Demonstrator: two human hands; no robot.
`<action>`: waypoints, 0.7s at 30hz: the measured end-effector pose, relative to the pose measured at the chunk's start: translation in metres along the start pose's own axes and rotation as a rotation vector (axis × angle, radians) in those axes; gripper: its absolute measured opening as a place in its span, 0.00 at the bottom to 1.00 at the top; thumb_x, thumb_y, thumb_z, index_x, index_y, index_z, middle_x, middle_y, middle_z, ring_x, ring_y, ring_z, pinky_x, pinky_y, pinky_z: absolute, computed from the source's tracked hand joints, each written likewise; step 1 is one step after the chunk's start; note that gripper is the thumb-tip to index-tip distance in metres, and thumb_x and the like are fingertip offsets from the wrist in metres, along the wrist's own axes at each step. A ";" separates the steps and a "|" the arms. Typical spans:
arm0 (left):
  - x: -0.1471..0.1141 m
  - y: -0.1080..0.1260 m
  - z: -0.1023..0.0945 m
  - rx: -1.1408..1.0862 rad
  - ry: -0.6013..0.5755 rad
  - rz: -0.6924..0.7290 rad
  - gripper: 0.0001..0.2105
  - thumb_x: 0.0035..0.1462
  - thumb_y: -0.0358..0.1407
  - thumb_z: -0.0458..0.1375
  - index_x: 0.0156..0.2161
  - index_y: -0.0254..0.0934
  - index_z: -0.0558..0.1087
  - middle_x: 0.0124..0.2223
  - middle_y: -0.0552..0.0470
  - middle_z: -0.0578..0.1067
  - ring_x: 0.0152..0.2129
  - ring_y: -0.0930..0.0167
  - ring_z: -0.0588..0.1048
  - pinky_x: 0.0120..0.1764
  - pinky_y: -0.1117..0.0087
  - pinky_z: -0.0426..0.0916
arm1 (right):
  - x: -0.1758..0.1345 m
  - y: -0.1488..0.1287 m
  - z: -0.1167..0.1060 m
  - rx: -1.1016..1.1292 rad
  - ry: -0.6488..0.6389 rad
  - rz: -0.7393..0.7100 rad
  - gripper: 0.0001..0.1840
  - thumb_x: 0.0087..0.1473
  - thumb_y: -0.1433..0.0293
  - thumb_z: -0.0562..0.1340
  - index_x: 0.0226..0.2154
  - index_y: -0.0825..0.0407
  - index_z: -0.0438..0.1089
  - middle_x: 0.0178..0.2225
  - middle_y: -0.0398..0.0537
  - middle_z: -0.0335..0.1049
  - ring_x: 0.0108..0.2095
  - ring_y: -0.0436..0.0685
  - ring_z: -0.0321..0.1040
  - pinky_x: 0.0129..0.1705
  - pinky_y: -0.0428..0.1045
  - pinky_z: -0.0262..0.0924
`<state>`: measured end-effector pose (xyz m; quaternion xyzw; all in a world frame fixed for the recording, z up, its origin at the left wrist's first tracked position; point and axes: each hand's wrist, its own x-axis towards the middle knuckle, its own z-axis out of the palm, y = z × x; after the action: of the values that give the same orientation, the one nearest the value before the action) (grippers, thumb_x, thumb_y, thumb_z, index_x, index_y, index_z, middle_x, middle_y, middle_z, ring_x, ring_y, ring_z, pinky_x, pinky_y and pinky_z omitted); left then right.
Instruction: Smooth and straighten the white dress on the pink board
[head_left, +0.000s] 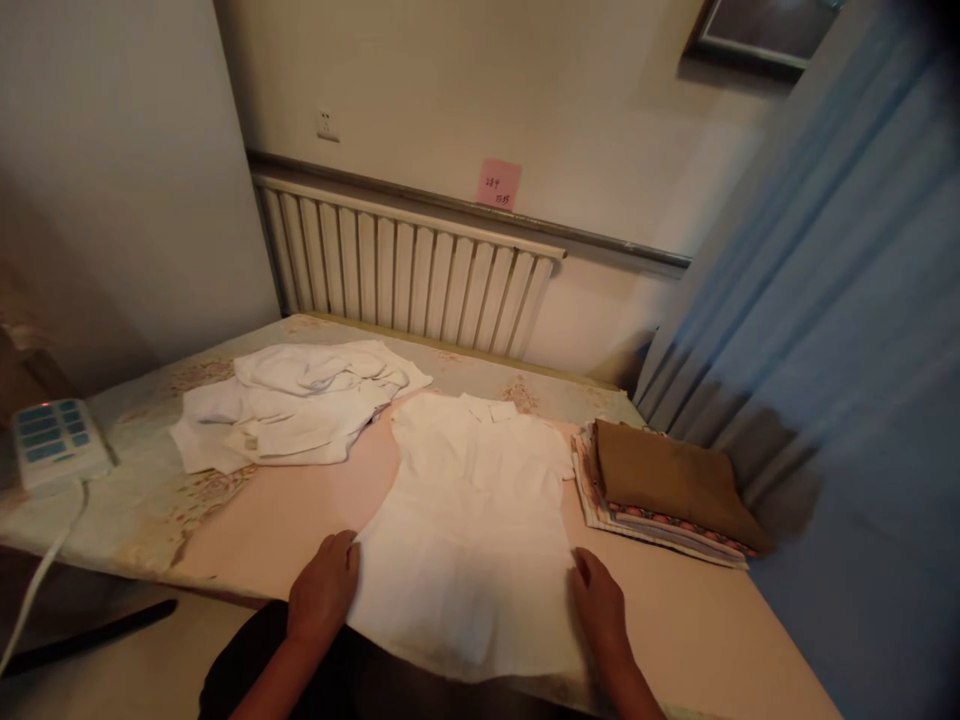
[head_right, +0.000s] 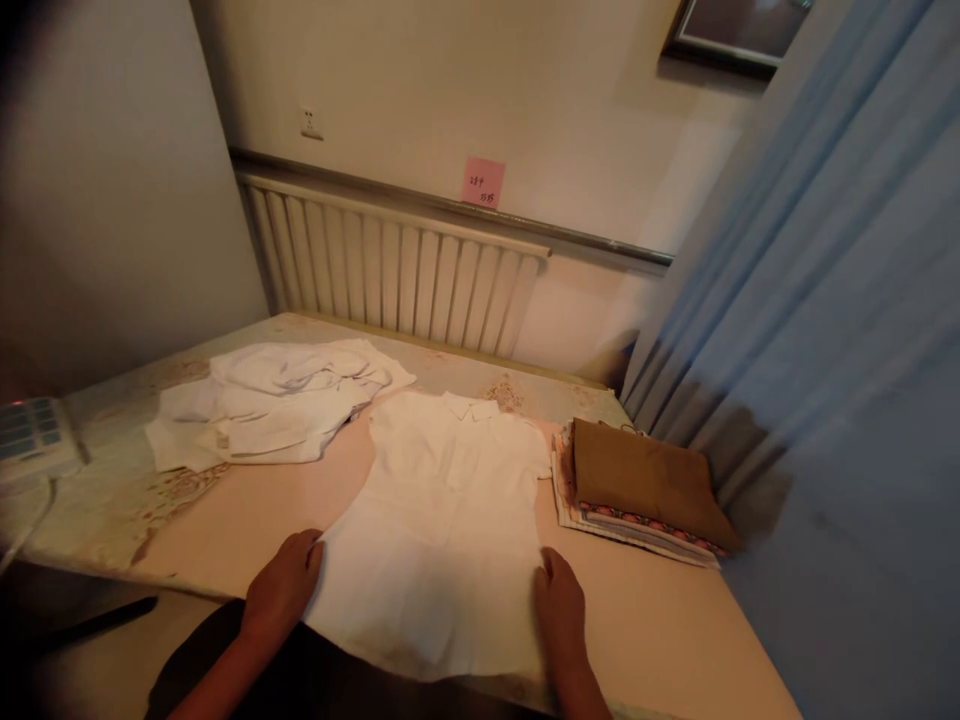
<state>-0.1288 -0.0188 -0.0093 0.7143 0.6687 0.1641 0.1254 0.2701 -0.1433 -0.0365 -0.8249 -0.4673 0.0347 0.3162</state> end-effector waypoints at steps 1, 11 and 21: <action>0.001 -0.001 -0.001 -0.015 -0.014 -0.013 0.17 0.64 0.41 0.39 0.44 0.39 0.68 0.45 0.47 0.73 0.39 0.66 0.73 0.38 0.67 0.63 | -0.003 0.004 -0.005 -0.003 -0.014 0.046 0.22 0.49 0.65 0.51 0.43 0.54 0.73 0.39 0.54 0.76 0.40 0.61 0.73 0.43 0.52 0.65; 0.009 -0.025 -0.004 -0.134 -0.145 -0.061 0.14 0.58 0.35 0.44 0.44 0.40 0.69 0.38 0.52 0.78 0.37 0.66 0.76 0.40 0.69 0.65 | -0.023 0.028 -0.011 0.238 -0.169 0.200 0.20 0.41 0.64 0.54 0.37 0.52 0.72 0.34 0.50 0.77 0.36 0.59 0.74 0.39 0.50 0.65; -0.015 -0.054 0.015 -0.157 -0.254 -0.015 0.18 0.52 0.31 0.47 0.47 0.41 0.69 0.46 0.53 0.78 0.45 0.68 0.75 0.48 0.71 0.66 | -0.012 0.044 -0.043 0.343 -0.243 0.154 0.21 0.39 0.67 0.54 0.37 0.52 0.73 0.34 0.47 0.77 0.33 0.58 0.74 0.34 0.49 0.66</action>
<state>-0.1725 -0.0287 -0.0451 0.7124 0.6378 0.1231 0.2656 0.3114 -0.1902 -0.0297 -0.7820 -0.4249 0.2368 0.3897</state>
